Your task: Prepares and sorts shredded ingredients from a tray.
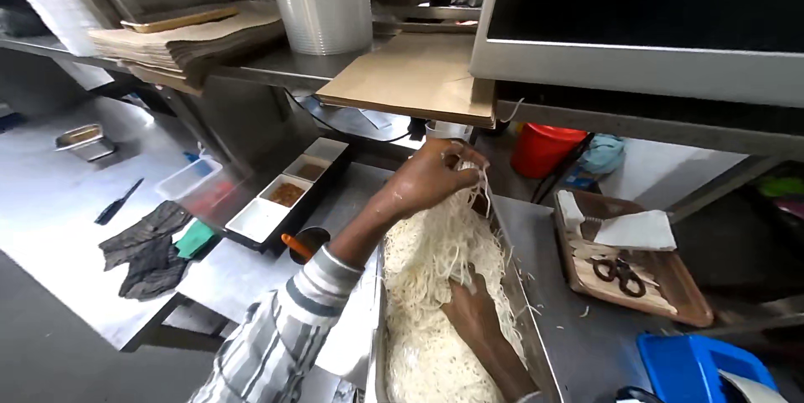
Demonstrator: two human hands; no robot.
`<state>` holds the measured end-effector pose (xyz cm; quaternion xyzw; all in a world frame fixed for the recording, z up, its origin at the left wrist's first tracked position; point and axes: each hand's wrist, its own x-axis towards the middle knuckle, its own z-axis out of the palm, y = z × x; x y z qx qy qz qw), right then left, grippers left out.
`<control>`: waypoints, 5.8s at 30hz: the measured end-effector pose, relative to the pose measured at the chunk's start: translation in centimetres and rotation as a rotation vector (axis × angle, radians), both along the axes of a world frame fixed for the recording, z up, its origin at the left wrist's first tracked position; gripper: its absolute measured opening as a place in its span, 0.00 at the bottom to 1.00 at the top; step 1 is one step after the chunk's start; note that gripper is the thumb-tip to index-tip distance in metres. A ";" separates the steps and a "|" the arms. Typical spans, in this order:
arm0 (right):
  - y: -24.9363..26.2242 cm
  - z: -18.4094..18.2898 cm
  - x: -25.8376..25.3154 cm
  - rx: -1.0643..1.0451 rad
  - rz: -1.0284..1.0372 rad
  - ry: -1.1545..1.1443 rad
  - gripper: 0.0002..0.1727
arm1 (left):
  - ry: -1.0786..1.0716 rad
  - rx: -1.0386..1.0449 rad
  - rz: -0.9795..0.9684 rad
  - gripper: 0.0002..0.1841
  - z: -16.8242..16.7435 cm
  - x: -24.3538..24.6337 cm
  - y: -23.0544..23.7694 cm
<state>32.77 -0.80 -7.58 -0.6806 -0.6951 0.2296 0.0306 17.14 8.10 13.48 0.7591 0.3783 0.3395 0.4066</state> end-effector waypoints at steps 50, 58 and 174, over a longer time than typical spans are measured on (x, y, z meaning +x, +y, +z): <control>1.4 9.3 9.7 0.169 0.139 0.372 0.12 | 0.422 0.229 -0.130 0.17 -5.6 -1.8 -5.9; -1.2 -1.7 2.7 -0.114 0.094 0.045 0.47 | 0.766 -0.358 -0.003 0.43 -21.2 -0.1 -8.1; 6.3 1.7 1.7 -0.066 -0.284 0.615 0.40 | -0.100 -0.818 0.378 0.46 -20.0 0.2 -3.8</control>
